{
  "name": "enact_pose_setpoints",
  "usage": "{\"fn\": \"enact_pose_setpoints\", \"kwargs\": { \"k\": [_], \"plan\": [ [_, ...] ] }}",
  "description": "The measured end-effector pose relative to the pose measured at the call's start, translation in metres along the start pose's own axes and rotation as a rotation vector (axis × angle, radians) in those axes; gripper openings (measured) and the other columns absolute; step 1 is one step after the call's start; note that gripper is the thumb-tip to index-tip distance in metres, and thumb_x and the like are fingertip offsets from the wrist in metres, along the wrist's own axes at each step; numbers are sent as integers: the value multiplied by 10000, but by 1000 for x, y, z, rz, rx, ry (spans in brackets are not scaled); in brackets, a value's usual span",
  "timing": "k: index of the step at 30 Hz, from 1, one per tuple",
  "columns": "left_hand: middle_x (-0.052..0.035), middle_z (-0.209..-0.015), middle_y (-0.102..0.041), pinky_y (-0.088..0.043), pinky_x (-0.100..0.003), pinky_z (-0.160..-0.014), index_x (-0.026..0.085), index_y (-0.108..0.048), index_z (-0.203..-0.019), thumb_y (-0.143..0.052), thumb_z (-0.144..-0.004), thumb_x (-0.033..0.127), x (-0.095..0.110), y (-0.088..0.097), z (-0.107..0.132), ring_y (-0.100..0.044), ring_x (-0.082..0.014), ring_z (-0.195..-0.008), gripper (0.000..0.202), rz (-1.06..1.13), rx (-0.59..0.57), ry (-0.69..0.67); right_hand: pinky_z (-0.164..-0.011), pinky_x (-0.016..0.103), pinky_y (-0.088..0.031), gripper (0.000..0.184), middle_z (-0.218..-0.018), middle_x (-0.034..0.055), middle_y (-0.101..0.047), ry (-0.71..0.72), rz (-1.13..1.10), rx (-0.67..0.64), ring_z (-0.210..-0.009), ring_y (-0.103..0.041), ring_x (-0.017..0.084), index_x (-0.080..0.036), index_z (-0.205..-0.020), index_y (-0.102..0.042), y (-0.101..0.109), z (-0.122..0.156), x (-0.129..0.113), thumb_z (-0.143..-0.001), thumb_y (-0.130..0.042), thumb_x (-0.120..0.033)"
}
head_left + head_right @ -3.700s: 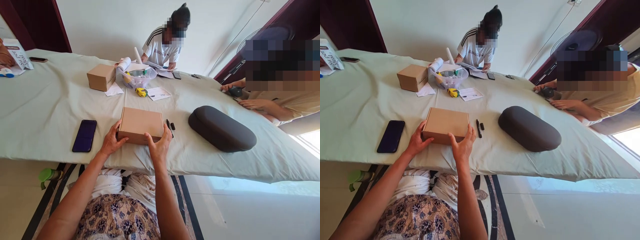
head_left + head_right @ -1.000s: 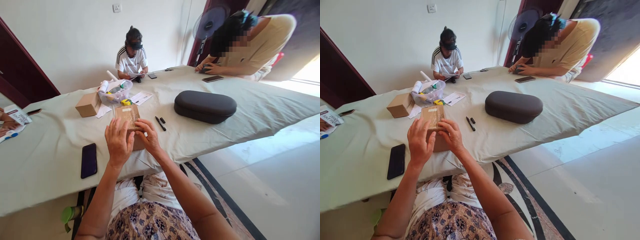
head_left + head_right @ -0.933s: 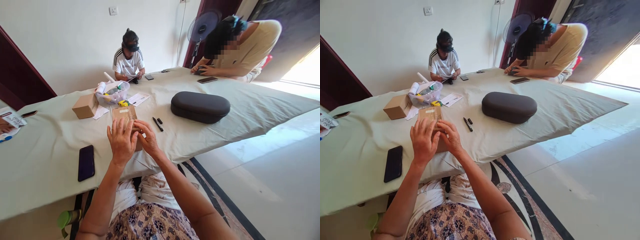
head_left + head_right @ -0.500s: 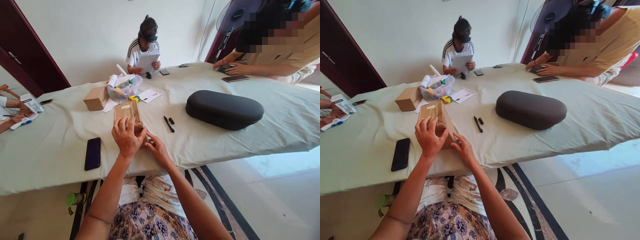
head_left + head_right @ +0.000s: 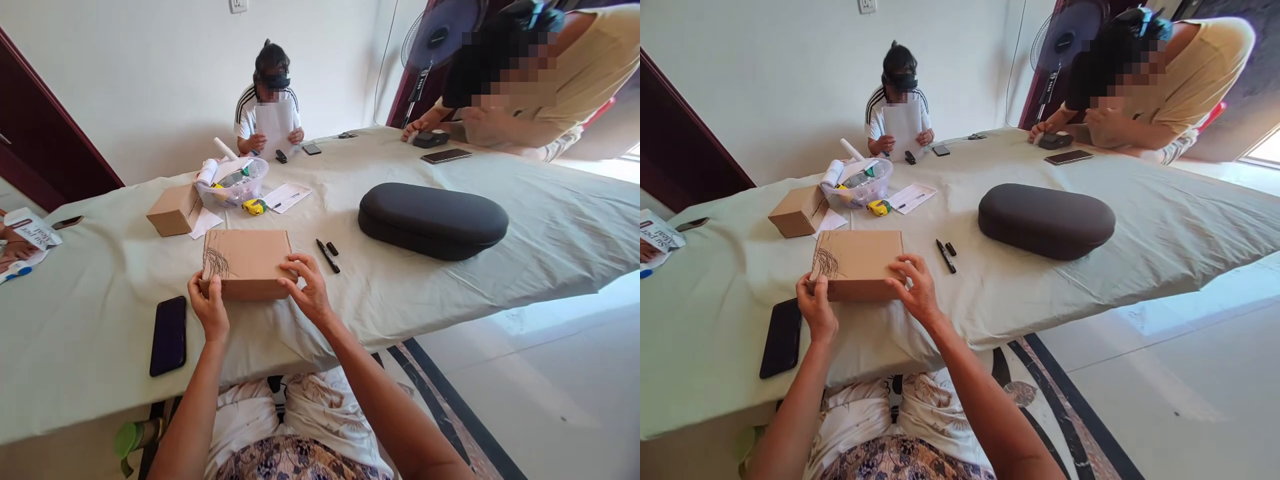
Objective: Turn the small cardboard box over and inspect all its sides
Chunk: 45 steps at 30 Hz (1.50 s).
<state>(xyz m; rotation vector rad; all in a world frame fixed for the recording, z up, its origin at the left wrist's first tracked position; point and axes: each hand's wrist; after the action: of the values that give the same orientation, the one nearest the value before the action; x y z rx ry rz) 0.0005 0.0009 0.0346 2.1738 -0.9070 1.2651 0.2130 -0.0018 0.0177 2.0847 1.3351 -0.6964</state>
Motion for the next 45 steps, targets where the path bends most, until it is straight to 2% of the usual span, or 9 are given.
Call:
{"fn": "enact_pose_setpoints", "kwargs": {
  "k": [5, 9, 14, 23, 30, 34, 40, 42, 45],
  "plan": [
    [-40, -987, -639, -483, -314, -800, 197, -584, -1064, -602, -831, 519, -29, 7, 13, -605, -198, -897, 398, -90, -85, 102, -877, 417, -555, 257, -1092, 99, -656, -33, -53, -64, -1031, -645, 238, -225, -971, -715, 11, -7, 16, -959, -580, -444],
    [-51, -954, -668, -487, -331, -797, 197, -623, -1017, -501, -885, 564, -35, 14, -5, -621, -217, -893, 408, -149, -192, 123, -826, 393, -541, 268, -886, 57, -679, -27, -161, -71, -892, -647, 218, -229, -861, -685, 12, -26, 26, -987, -535, -411],
    [-84, -1121, -680, -494, -345, -918, 201, -613, -1128, -557, -865, 592, -40, -1, -22, -631, -241, -1058, 475, -76, -319, 117, -819, 402, -527, 220, -855, 44, -637, -73, -186, -19, -869, -622, 221, -238, -850, -649, 1, -34, 40, -963, -554, -401],
    [-116, -1271, -644, -504, -335, -999, 177, -575, -1306, -516, -875, 624, -48, -13, -5, -618, -259, -1192, 624, 1, -287, 96, -956, 511, -514, 344, -1167, 107, -572, -98, -100, -85, -1154, -571, 306, -280, -1097, -654, 5, -8, 45, -943, -522, -558],
    [-112, -1175, -698, -498, -346, -990, 141, -670, -1180, -407, -923, 497, -53, -8, -8, -646, -250, -1116, 513, -102, -71, 78, -806, 397, -540, 287, -1004, 68, -561, -76, -250, -142, -926, -593, 235, -292, -1037, -681, 2, -6, 39, -942, -560, -535],
    [-118, -1124, -709, -514, -378, -946, 129, -677, -1153, -341, -932, 484, -56, -5, -11, -654, -259, -1071, 536, -146, -32, 41, -879, 436, -543, 474, -1257, 98, -574, -62, -202, -148, -1151, -577, 291, -330, -1245, -607, 2, -4, 46, -894, -580, -647],
    [-88, -985, -714, -523, -352, -841, 137, -703, -1032, -372, -903, 485, -44, -9, -10, -664, -238, -951, 498, -134, -72, 15, -1138, 539, -404, 820, -1662, 77, -277, -299, -175, -145, -1515, -298, 338, -331, -1534, -345, 4, -11, 60, -873, -452, -804],
    [-79, -944, -713, -517, -341, -798, 143, -706, -996, -385, -894, 497, -46, -11, -10, -660, -230, -915, 489, -58, -81, 60, -1164, 523, -388, 820, -1652, 55, -314, -375, -292, -186, -1506, -327, 320, -336, -1551, -324, 4, -15, 60, -887, -409, -810],
    [-60, -861, -704, -502, -308, -707, 154, -710, -931, -411, -879, 561, -51, -12, -14, -653, -206, -821, 508, 118, -38, 164, -1167, 493, -392, 736, -1567, 32, -449, -441, -402, -203, -1450, -410, 314, -344, -1465, -473, 1, -18, 59, -893, -406, -803]
  ]
}}
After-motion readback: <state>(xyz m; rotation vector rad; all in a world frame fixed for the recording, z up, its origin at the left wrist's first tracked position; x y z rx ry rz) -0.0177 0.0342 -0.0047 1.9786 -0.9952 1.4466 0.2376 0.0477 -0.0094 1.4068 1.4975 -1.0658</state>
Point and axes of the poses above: each hand's wrist, its own z-axis away from the middle knuckle, its own y-axis out of the back of the hand, x = y × z
